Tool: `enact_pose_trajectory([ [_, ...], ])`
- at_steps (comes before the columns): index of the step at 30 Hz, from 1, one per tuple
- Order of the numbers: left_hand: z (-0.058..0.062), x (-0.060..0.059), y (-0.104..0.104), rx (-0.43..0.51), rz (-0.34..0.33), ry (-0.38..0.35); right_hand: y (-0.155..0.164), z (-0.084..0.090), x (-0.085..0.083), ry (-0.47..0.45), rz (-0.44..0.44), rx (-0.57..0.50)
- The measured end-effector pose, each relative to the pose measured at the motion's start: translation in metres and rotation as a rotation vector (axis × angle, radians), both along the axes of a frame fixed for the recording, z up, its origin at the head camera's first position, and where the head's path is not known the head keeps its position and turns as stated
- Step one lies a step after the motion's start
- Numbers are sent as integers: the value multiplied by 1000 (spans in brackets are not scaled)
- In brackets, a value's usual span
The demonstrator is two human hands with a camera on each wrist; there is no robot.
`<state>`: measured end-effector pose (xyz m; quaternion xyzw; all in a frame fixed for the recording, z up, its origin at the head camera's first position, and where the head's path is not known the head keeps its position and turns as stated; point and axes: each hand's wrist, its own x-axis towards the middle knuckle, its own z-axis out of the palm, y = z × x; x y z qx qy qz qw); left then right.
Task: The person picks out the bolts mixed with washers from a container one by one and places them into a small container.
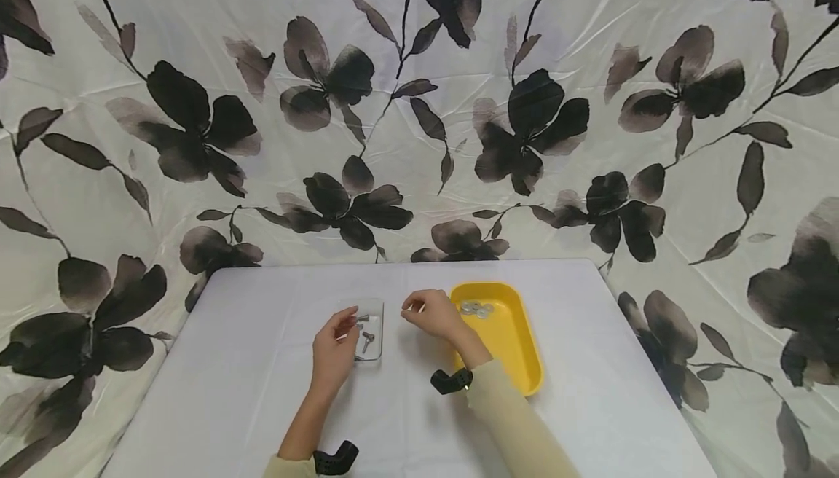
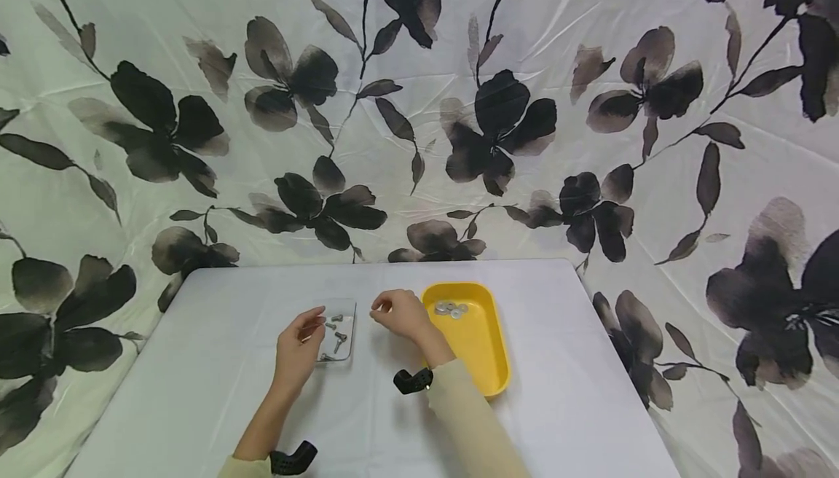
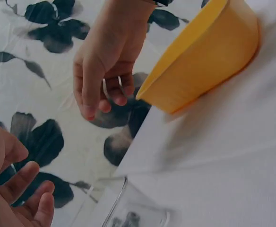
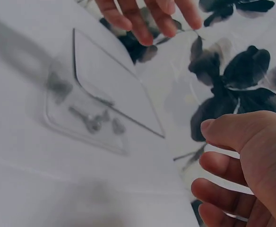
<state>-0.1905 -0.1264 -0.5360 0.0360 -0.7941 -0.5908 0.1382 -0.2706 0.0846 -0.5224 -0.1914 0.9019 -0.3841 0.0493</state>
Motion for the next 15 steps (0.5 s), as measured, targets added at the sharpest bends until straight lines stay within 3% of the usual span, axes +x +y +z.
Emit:
enact_pose_trajectory([
  [9, 2, -5, 40, -1, -191, -37, 44, 1, 2, -3, -70, 27],
  [15, -9, -7, 73, -16, -310, -98, 68, -3, 5, 42, -96, 54],
])
